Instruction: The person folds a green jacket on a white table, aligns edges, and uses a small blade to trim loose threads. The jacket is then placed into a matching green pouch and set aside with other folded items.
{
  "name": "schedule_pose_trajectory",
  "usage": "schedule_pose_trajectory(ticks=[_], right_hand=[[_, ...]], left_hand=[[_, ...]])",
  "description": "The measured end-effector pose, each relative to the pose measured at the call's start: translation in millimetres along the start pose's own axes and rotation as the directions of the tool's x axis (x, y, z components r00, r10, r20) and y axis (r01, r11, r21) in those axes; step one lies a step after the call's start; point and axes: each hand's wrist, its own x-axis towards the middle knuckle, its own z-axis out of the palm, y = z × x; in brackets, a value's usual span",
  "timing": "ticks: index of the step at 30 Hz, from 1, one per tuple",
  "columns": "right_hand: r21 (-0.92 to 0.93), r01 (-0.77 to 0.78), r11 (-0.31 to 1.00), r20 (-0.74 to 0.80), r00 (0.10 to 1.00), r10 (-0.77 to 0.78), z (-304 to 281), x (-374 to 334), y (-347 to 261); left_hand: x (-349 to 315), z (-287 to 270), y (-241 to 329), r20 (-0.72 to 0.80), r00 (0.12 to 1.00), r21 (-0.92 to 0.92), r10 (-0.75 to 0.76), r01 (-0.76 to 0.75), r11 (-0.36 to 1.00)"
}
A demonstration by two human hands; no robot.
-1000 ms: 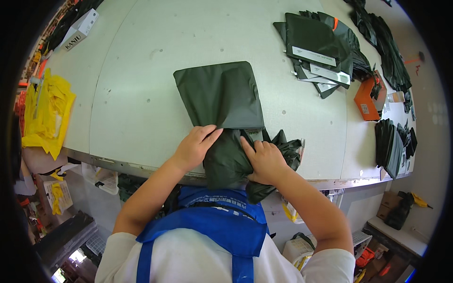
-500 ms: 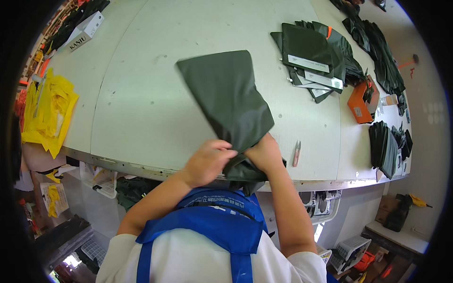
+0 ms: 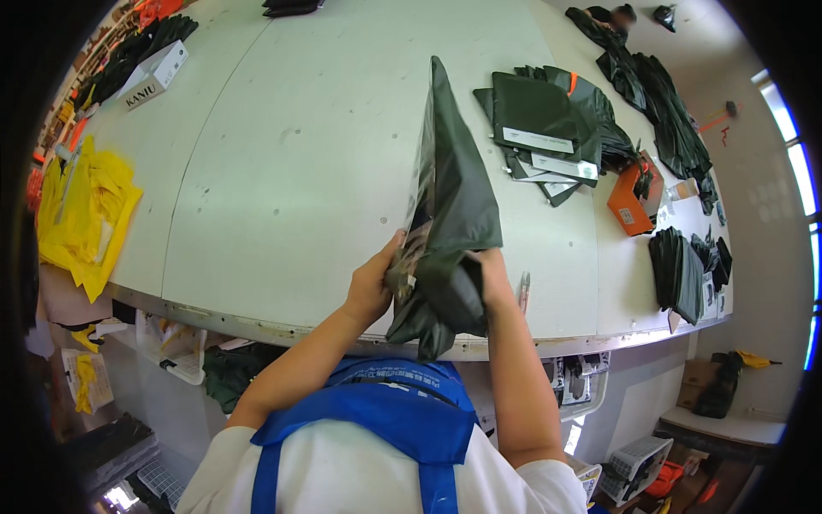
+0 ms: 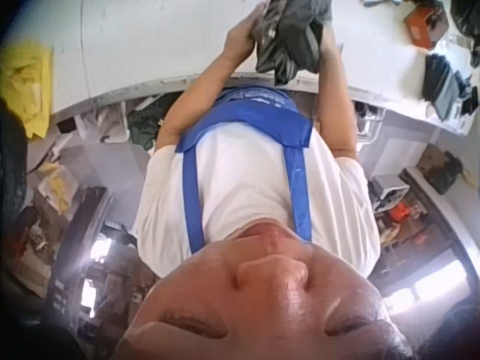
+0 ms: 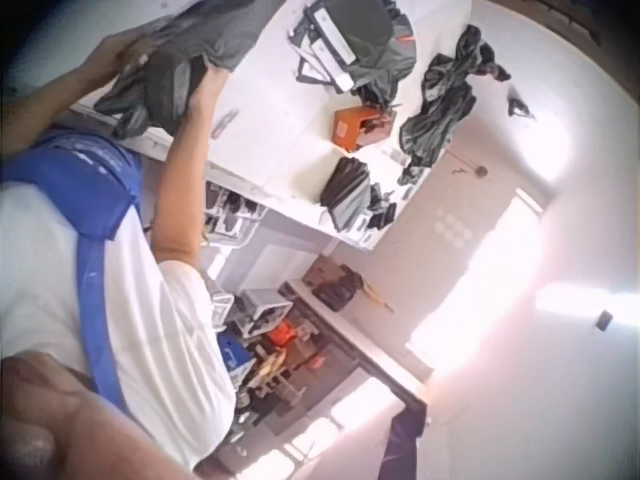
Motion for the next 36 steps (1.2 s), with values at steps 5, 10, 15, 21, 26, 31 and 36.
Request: schedule_pose_trajectory(ticks=[5,10,15,21,26,31,36], right_hand=[[0.403,0.06,0.913,0.146,0.981,-0.128,-16.4,29.2,25.1],[0.465,-0.039,0.884,0.081,0.997,0.001,6.9,15.8,11.7],[0.232,-0.099,0.968,-0.088,0.989,0.122,9.2,28.9,73.7],[0.298,-0.242,0.923,0.0,0.967,0.254,23.6,0.3,37.9],[0.333,-0.226,0.915,0.166,0.97,0.179,43.0,-13.0,2.8],[0.255,-0.161,0.954,0.268,0.959,0.09,43.6,-1.6,19.0],[0.366,-0.048,0.93,0.228,0.973,-0.039,54.9,-3.2,30.5]], left_hand=[[-6.5,0.0,31.7,-0.01,0.998,-0.065,-0.054,0.053,0.996],[-18.0,-13.7,35.3,-0.085,0.989,-0.032,-0.12,0.117,0.993],[-17.8,-27.8,33.9,-0.139,0.99,0.006,0.038,-0.038,0.999],[-27.8,-44.7,-11.7,0.35,0.905,-0.738,-0.241,0.425,0.524],[1.3,-14.9,-27.3,0.174,0.941,-0.436,-0.292,0.339,0.834],[1.7,-19.7,9.4,0.152,0.952,-0.394,-0.266,0.305,0.867],[-1.0,-30.1,32.3,0.18,0.928,-0.254,-0.325,0.363,0.897]])
